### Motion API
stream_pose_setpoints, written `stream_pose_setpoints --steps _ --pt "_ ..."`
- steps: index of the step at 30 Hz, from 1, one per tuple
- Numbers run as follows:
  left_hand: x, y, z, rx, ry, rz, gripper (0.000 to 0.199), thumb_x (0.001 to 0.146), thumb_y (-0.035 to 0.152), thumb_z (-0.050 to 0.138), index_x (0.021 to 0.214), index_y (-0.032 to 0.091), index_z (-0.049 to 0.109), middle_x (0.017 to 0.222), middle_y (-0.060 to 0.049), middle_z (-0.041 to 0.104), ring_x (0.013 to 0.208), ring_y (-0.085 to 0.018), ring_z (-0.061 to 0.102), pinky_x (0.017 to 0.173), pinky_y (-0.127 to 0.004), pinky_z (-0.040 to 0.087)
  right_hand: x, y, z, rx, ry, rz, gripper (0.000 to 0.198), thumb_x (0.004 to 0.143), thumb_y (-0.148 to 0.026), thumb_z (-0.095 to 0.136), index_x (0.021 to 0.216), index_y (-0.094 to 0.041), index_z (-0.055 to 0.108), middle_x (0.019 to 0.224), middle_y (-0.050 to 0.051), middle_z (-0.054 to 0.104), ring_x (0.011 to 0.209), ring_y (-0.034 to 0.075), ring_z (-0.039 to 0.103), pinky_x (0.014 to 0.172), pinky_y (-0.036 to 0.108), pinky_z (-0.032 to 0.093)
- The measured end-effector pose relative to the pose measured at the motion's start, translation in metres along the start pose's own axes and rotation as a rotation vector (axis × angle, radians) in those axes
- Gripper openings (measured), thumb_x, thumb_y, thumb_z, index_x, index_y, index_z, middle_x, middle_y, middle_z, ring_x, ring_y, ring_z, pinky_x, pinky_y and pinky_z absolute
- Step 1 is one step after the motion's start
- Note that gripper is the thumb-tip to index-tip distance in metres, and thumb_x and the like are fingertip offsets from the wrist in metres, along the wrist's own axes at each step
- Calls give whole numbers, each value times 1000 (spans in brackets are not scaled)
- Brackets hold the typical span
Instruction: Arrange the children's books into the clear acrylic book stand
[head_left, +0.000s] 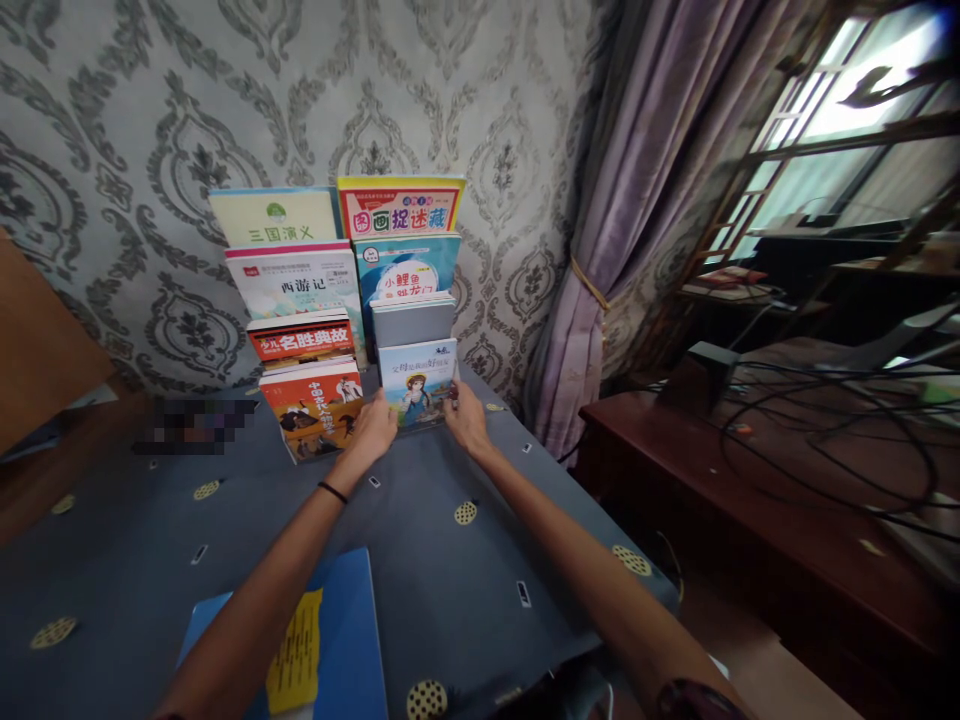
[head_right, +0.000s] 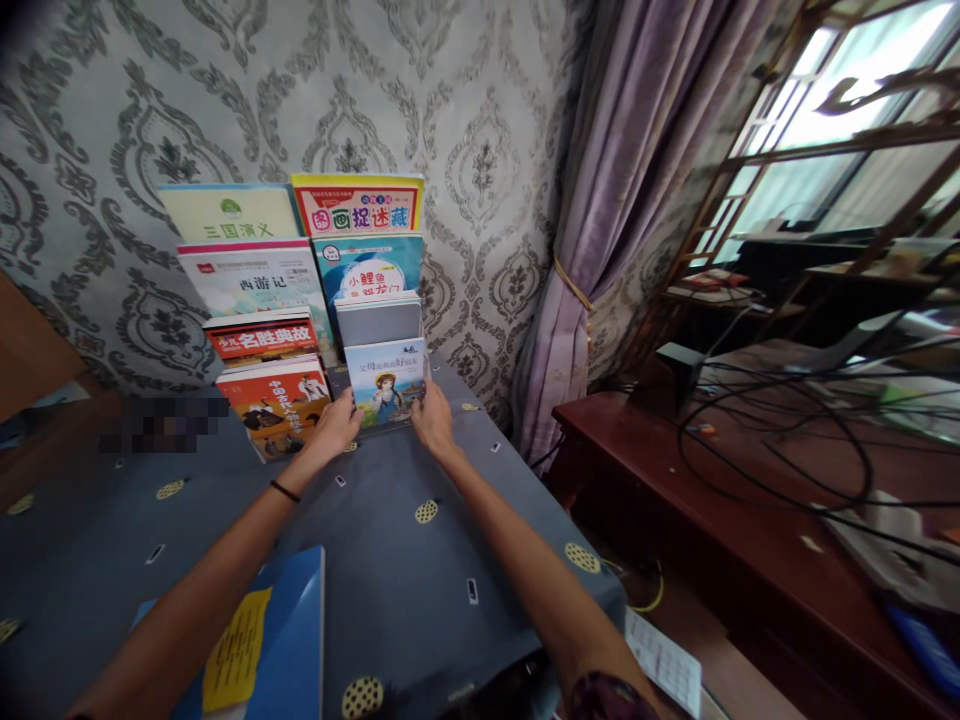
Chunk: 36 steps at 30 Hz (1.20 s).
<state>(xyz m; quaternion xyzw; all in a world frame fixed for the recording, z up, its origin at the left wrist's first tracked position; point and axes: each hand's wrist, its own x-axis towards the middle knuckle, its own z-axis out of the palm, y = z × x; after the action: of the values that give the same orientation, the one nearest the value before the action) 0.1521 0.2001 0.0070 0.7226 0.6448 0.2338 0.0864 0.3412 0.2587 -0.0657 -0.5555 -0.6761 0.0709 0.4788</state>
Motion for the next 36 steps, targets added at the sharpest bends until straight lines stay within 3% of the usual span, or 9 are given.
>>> stream_pose_setpoints --steps 9,21,25,29,33,36 --pt "-7 0 -5 22 -23 1 31 95 18 50 125 12 52 115 -19 72 112 -28 69 93 -34 50 -11 -7 -4 -4 12 -5 55 85 -20 43 139 -8 49 120 19 64 111 30 60 100 48 49" --pt "-22 -8 1 -51 -18 98 48 93 15 50 141 11 42 137 -20 62 128 -28 60 109 -42 46 -30 -11 -14 51 4 36 55 86 -22 45 140 -12 50 118 18 66 108 30 62 94 48 53" --pt "-56 -22 7 -76 -9 199 55 95 16 43 148 6 34 153 -23 46 143 -26 46 120 -43 36 -52 -20 -15 67 -49 61 54 86 -23 46 140 -14 50 119 18 67 105 30 64 91 49 55" --pt "-111 -47 10 -94 -124 300 54 96 17 39 149 10 35 157 -19 43 147 -23 39 123 -43 32 -93 -40 -10 90 -240 -40 48 89 -24 47 135 -16 56 127 17 65 117 29 62 97 49 54" --pt "-154 -72 1 -72 -195 221 51 97 25 42 148 18 43 155 -15 47 146 -23 42 122 -39 33 -138 -76 2 139 -422 -224 44 93 -23 46 135 -19 59 137 15 59 129 28 56 110 51 46" --pt "-166 -91 -15 -51 -208 104 51 97 22 40 148 25 44 154 -10 49 144 -21 45 121 -38 36 -165 -113 12 178 -525 -350 46 94 -21 48 139 -24 56 143 13 56 133 29 53 112 53 45"
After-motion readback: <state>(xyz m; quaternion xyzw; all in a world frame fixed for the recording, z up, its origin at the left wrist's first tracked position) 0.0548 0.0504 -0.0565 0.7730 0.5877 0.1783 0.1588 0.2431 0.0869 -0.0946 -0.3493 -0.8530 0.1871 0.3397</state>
